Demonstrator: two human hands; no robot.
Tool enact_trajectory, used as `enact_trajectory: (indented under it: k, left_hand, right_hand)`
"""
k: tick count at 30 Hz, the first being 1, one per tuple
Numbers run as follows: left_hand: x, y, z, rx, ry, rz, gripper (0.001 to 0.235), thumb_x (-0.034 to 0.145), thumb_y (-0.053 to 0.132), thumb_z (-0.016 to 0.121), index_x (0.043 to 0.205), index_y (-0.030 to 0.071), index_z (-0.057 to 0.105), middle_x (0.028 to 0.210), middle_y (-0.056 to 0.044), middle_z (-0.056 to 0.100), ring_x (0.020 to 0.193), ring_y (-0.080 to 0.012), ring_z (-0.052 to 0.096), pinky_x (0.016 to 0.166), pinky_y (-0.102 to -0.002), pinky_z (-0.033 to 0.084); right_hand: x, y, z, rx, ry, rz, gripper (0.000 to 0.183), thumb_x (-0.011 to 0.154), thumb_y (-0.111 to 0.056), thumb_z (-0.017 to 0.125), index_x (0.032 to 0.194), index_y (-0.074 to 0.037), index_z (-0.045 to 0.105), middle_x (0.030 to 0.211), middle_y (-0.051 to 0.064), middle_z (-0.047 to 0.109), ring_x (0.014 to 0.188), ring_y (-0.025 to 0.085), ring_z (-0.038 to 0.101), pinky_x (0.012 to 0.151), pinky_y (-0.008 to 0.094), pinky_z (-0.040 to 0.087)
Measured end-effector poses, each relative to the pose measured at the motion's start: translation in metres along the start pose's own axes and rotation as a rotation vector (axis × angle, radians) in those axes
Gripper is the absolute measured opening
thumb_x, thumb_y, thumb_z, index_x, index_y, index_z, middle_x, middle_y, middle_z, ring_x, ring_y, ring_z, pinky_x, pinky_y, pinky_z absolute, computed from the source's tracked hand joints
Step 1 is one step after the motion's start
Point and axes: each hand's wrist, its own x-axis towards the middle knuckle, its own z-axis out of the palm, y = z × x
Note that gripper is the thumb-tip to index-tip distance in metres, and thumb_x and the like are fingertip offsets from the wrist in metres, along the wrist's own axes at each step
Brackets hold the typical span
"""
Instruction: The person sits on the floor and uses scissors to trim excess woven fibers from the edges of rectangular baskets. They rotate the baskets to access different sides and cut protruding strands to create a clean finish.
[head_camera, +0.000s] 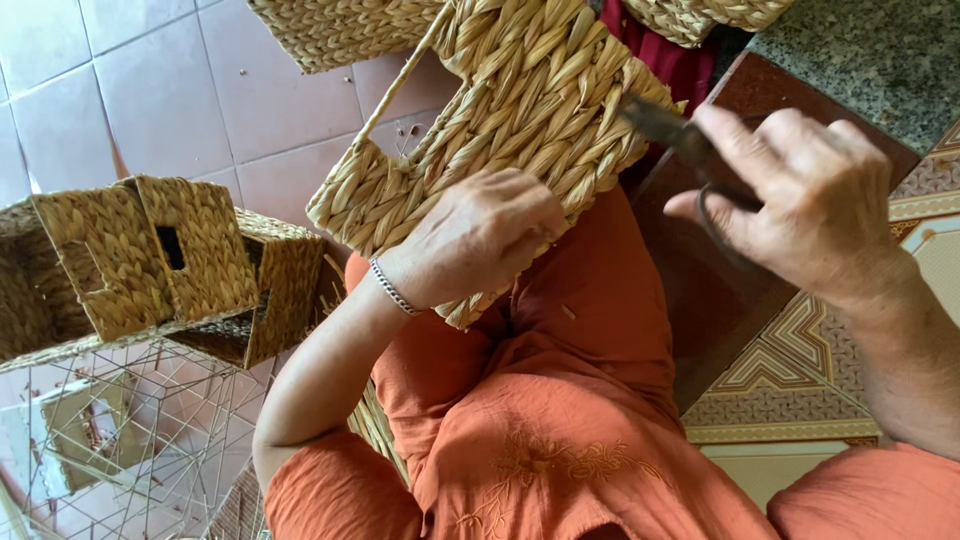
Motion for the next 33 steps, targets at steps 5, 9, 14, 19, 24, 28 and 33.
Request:
enact_trajectory:
  k: [5,9,14,19,24,28,33]
  left_hand:
    - [0.022,-0.032,0.019,0.293,0.143,-0.023,0.01,0.095,0.004,0.071,0.102,0.007,0.064,0.097,-0.008,0.063,0.09,-0.0224,0.06,0.082,-0.036,0.055]
    - [0.059,-0.063,0.052,0.569,0.265,-0.118,0.015,0.097,0.005,0.066,0.112,0.005,0.064,0.107,-0.012,0.062,0.099,-0.0226,0.058,0.083,-0.037,0.055]
    - [0.07,-0.071,0.057,0.612,0.174,-0.244,0.013,0.094,0.006,0.059,0.106,0.001,0.058,0.099,-0.015,0.062,0.093,-0.0255,0.06,0.077,-0.043,0.054]
    - [0.057,-0.052,0.042,0.412,0.345,-0.183,0.015,0.095,0.006,0.062,0.108,0.004,0.054,0.102,-0.015,0.061,0.095,-0.0294,0.061,0.082,-0.044,0.054]
    - [0.018,-0.053,-0.001,0.361,0.403,-0.274,0.012,0.102,-0.003,0.06,0.105,0.008,0.059,0.099,-0.011,0.062,0.093,-0.0271,0.063,0.077,-0.04,0.053]
    - [-0.01,-0.078,-0.051,0.635,0.545,-0.292,0.007,0.11,0.012,0.063,0.111,0.005,0.062,0.105,-0.01,0.064,0.095,-0.0263,0.064,0.078,-0.044,0.054]
    - [-0.018,-0.083,-0.05,0.109,0.368,-0.766,0.026,0.109,0.023,0.062,0.092,0.006,0.072,0.069,-0.008,0.068,0.061,-0.0196,0.064,0.057,-0.039,0.05]
  right_hand:
    - [0.009,-0.001,-0.007,-0.091,0.135,-0.029,0.07,0.083,-0.059,0.084,0.129,-0.007,0.074,0.076,0.004,0.049,0.061,0.016,0.048,0.058,0.033,0.042]
    - [0.013,-0.003,-0.005,-0.081,0.122,-0.032,0.073,0.08,-0.058,0.085,0.129,-0.005,0.074,0.073,0.003,0.049,0.058,0.016,0.047,0.055,0.033,0.041]
    - [0.008,0.001,-0.001,0.019,0.103,-0.001,0.073,0.076,-0.052,0.088,0.127,-0.002,0.073,0.069,0.005,0.05,0.053,0.017,0.047,0.049,0.032,0.039]
    - [-0.005,0.012,0.015,0.326,0.107,0.162,0.059,0.096,-0.04,0.085,0.138,-0.002,0.069,0.075,0.005,0.054,0.063,0.014,0.054,0.058,0.028,0.045]
    - [-0.017,0.029,0.057,0.665,0.182,0.228,0.051,0.11,-0.037,0.074,0.142,0.001,0.062,0.086,0.001,0.061,0.071,0.005,0.057,0.061,0.021,0.044]
    - [-0.007,0.034,0.087,1.096,0.133,0.437,0.052,0.113,-0.043,0.066,0.141,0.0,0.061,0.08,-0.003,0.057,0.064,0.004,0.051,0.057,0.022,0.039]
    - [0.014,0.019,0.094,1.397,0.097,0.63,0.055,0.107,-0.045,0.062,0.139,-0.001,0.06,0.08,-0.005,0.054,0.058,0.005,0.046,0.049,0.022,0.035]
